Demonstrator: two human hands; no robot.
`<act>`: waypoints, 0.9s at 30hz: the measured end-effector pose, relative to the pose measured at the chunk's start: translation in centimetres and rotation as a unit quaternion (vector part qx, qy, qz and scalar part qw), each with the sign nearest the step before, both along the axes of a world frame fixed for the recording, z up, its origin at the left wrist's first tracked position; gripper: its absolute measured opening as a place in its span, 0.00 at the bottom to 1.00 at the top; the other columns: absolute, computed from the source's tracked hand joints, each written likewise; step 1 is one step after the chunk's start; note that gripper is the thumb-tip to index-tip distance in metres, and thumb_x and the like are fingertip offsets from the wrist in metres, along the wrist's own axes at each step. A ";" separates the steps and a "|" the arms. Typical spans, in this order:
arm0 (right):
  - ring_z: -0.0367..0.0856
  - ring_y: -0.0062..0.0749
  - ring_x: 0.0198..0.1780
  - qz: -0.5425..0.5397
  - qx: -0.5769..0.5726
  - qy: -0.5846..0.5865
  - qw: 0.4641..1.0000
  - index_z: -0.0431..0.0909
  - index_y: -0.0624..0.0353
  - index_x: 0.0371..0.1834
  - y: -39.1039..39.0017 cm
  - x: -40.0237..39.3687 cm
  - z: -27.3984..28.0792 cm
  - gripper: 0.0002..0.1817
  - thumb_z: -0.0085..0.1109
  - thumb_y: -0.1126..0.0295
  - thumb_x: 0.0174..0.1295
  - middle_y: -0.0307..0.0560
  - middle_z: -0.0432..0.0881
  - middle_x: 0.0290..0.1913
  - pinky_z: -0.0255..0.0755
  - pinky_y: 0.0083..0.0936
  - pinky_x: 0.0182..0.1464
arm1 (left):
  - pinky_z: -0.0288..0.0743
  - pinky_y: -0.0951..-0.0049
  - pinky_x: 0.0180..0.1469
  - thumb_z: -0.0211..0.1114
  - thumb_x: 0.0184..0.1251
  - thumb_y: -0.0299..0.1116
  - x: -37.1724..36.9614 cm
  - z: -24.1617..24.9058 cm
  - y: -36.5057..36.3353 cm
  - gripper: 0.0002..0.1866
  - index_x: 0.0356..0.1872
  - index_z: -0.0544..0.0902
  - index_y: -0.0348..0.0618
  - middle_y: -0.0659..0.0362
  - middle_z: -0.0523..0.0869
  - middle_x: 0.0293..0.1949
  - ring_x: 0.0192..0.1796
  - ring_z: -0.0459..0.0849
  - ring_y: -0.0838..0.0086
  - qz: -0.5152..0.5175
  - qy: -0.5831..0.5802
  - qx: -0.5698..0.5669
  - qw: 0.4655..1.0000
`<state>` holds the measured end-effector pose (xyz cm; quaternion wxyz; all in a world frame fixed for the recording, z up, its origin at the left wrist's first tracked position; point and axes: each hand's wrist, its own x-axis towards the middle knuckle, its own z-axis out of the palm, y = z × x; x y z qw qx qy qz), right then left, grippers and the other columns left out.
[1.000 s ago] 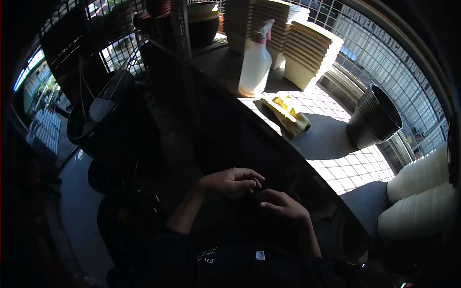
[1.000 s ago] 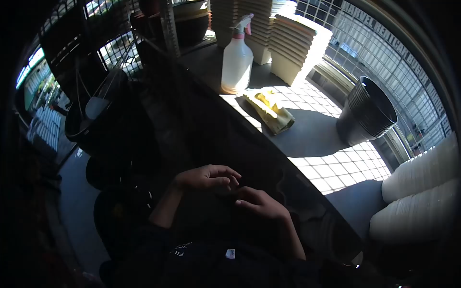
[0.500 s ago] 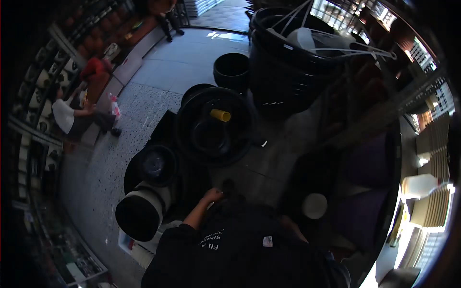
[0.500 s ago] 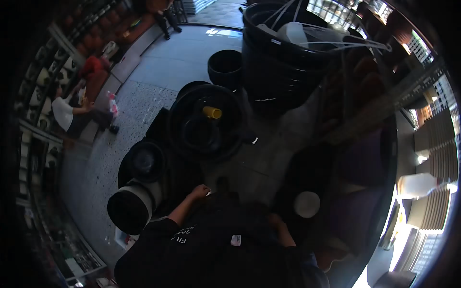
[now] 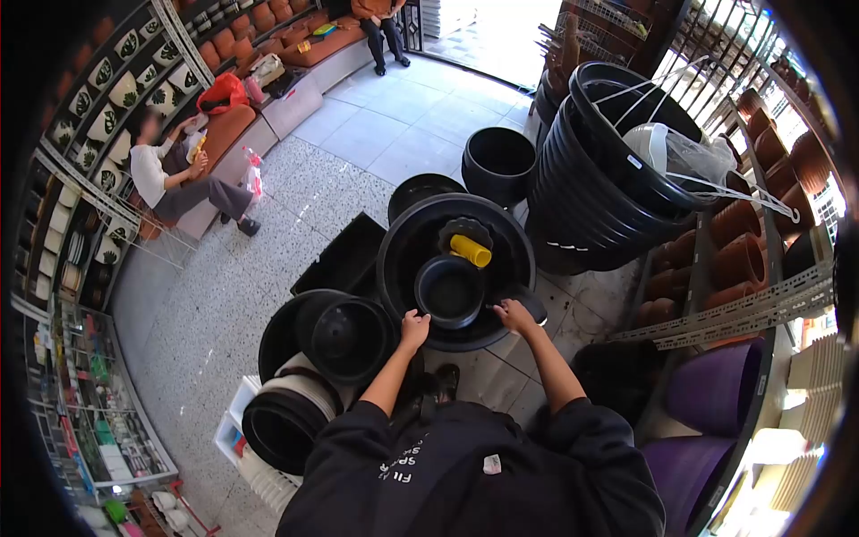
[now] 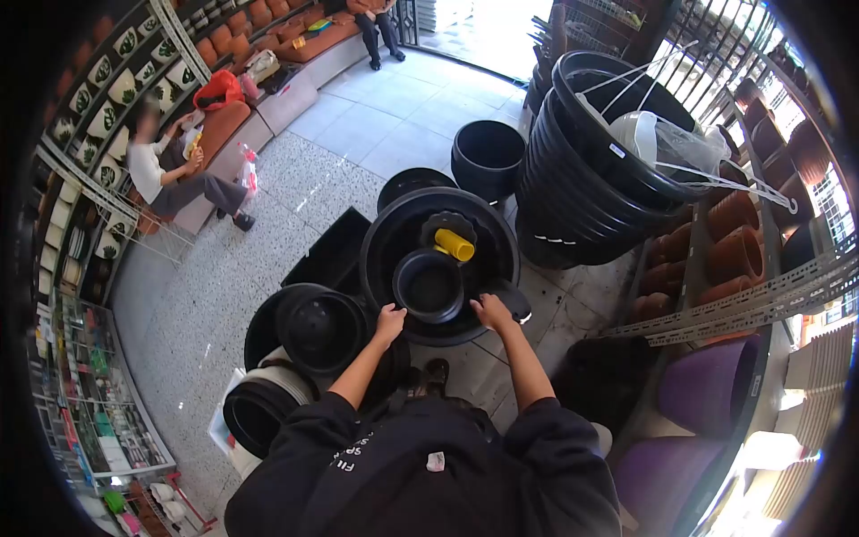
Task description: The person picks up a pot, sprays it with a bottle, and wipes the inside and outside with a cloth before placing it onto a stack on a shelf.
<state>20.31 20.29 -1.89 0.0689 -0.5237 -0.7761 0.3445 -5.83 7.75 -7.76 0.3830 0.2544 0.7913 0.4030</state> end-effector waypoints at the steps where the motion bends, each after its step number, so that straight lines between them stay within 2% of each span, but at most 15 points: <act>1: 0.77 0.53 0.47 -0.010 -0.002 -0.002 1.000 0.74 0.68 0.44 0.3 -1.9 0.1 0.26 0.54 0.52 0.60 0.62 0.79 0.42 0.71 0.38 0.48 | 0.72 0.64 0.52 0.65 0.53 0.40 0.3 1.0 0.3 0.28 0.52 0.73 0.30 0.45 0.84 0.41 0.47 0.81 0.55 0.011 0.093 0.008 0.996; 3: 0.77 0.54 0.46 -0.031 -0.008 -0.007 0.999 0.73 0.70 0.44 0.7 -4.8 0.4 0.26 0.54 0.52 0.60 0.64 0.78 0.41 0.71 0.38 0.48 | 0.70 0.63 0.54 0.64 0.53 0.40 -1.2 -0.4 1.8 0.29 0.53 0.73 0.30 0.44 0.83 0.42 0.48 0.80 0.54 -0.050 -0.013 -0.037 0.998; 5: 0.76 0.55 0.47 -0.054 -0.017 0.008 0.998 0.73 0.69 0.45 -0.1 -6.3 -0.1 0.26 0.55 0.53 0.59 0.64 0.78 0.43 0.71 0.38 0.50 | 0.69 0.63 0.56 0.64 0.52 0.40 -1.1 0.9 1.9 0.30 0.54 0.73 0.30 0.43 0.82 0.44 0.51 0.78 0.53 -0.035 -0.003 -0.034 0.999; 6: 0.76 0.53 0.48 -0.078 0.035 -0.006 0.996 0.72 0.65 0.47 -1.0 -6.8 0.1 0.23 0.57 0.56 0.58 0.63 0.76 0.48 0.71 0.38 0.51 | 0.69 0.63 0.56 0.64 0.52 0.41 -0.8 1.3 1.9 0.30 0.54 0.73 0.30 0.42 0.81 0.45 0.52 0.77 0.53 -0.028 0.001 -0.032 0.999; 8: 0.76 0.50 0.50 -0.119 -0.003 -0.044 0.992 0.72 0.62 0.48 -1.4 -7.3 1.9 0.22 0.59 0.58 0.56 0.61 0.75 0.50 0.71 0.37 0.52 | 0.73 0.72 0.41 0.63 0.56 0.35 -0.5 -1.9 1.8 0.31 0.59 0.66 0.27 0.50 0.83 0.34 0.34 0.80 0.67 -0.017 0.073 0.019 0.997; 9: 0.76 0.49 0.50 -0.139 -0.021 -0.062 0.988 0.72 0.61 0.49 -1.2 -7.5 2.5 0.22 0.60 0.59 0.55 0.60 0.74 0.52 0.71 0.37 0.52 | 0.75 0.77 0.33 0.63 0.57 0.32 -0.4 -2.1 2.2 0.32 0.61 0.63 0.25 0.54 0.84 0.28 0.25 0.81 0.73 -0.011 0.109 0.047 0.993; 10: 0.76 0.47 0.50 -0.151 -0.038 -0.068 0.986 0.72 0.58 0.49 -0.8 -7.6 2.8 0.22 0.64 0.63 0.52 0.57 0.75 0.50 0.72 0.36 0.51 | 0.75 0.78 0.31 0.63 0.57 0.32 -0.4 -2.2 2.4 0.34 0.62 0.62 0.26 0.56 0.82 0.25 0.25 0.80 0.75 -0.007 0.075 0.023 0.997; 13: 0.76 0.46 0.50 -0.197 -0.066 -0.043 0.977 0.73 0.57 0.47 -0.3 -8.2 2.8 0.22 0.67 0.66 0.49 0.54 0.76 0.48 0.72 0.35 0.51 | 0.75 0.76 0.31 0.63 0.57 0.33 0.2 -1.2 3.4 0.35 0.64 0.60 0.27 0.56 0.81 0.25 0.25 0.79 0.75 0.049 -0.016 -0.019 0.998; 14: 0.77 0.46 0.49 -0.205 -0.070 -0.047 0.975 0.73 0.57 0.47 -0.4 -8.2 2.7 0.22 0.67 0.67 0.48 0.53 0.76 0.47 0.72 0.35 0.51 | 0.76 0.73 0.33 0.63 0.57 0.35 0.3 0.0 3.5 0.37 0.65 0.58 0.29 0.55 0.80 0.31 0.28 0.79 0.74 0.022 -0.009 -0.058 0.998; 16: 0.78 0.44 0.48 -0.221 -0.076 -0.055 0.971 0.73 0.56 0.46 -0.5 -8.4 3.1 0.22 0.68 0.68 0.47 0.51 0.77 0.44 0.72 0.35 0.50 | 0.77 0.71 0.35 0.63 0.57 0.36 0.6 1.2 3.6 0.38 0.66 0.57 0.31 0.53 0.79 0.39 0.34 0.80 0.71 0.039 -0.048 -0.066 0.996; 17: 0.78 0.43 0.48 -0.220 -0.043 -0.063 0.973 0.73 0.56 0.46 -0.8 -8.6 3.2 0.22 0.67 0.69 0.47 0.50 0.78 0.44 0.73 0.35 0.50 | 0.77 0.69 0.36 0.63 0.57 0.36 0.6 1.9 3.7 0.38 0.66 0.57 0.31 0.51 0.79 0.44 0.36 0.80 0.70 0.048 -0.068 -0.069 0.994; 19: 0.79 0.41 0.48 -0.218 0.025 -0.077 0.973 0.73 0.56 0.45 -1.2 -8.8 3.0 0.21 0.67 0.69 0.46 0.49 0.79 0.43 0.73 0.34 0.50 | 0.67 0.66 0.55 0.63 0.55 0.39 0.7 3.5 3.9 0.37 0.64 0.61 0.32 0.44 0.72 0.55 0.55 0.72 0.60 0.064 -0.108 -0.077 0.989; 20: 0.78 0.43 0.48 -0.211 0.015 -0.072 0.975 0.73 0.56 0.46 -1.1 -8.8 3.0 0.21 0.66 0.70 0.47 0.50 0.79 0.44 0.73 0.35 0.51 | 0.61 0.64 0.64 0.63 0.53 0.40 0.9 4.2 3.8 0.37 0.63 0.63 0.32 0.41 0.69 0.61 0.64 0.68 0.54 0.074 -0.129 -0.082 0.985; 23: 0.78 0.45 0.50 -0.199 -0.006 -0.053 0.979 0.73 0.56 0.48 -0.7 -8.7 2.8 0.20 0.62 0.71 0.49 0.54 0.78 0.47 0.73 0.35 0.52 | 0.61 0.63 0.64 0.64 0.53 0.41 1.3 5.4 3.9 0.37 0.63 0.63 0.33 0.41 0.69 0.61 0.64 0.67 0.53 0.067 -0.108 -0.103 0.987; 27: 0.79 0.46 0.49 -0.200 -0.026 -0.036 0.979 0.73 0.57 0.47 -0.5 -8.3 2.6 0.19 0.61 0.72 0.49 0.54 0.79 0.46 0.73 0.36 0.51 | 0.61 0.61 0.64 0.65 0.52 0.44 2.4 9.0 4.1 0.39 0.63 0.62 0.34 0.40 0.69 0.59 0.62 0.68 0.52 0.067 0.000 -0.137 0.988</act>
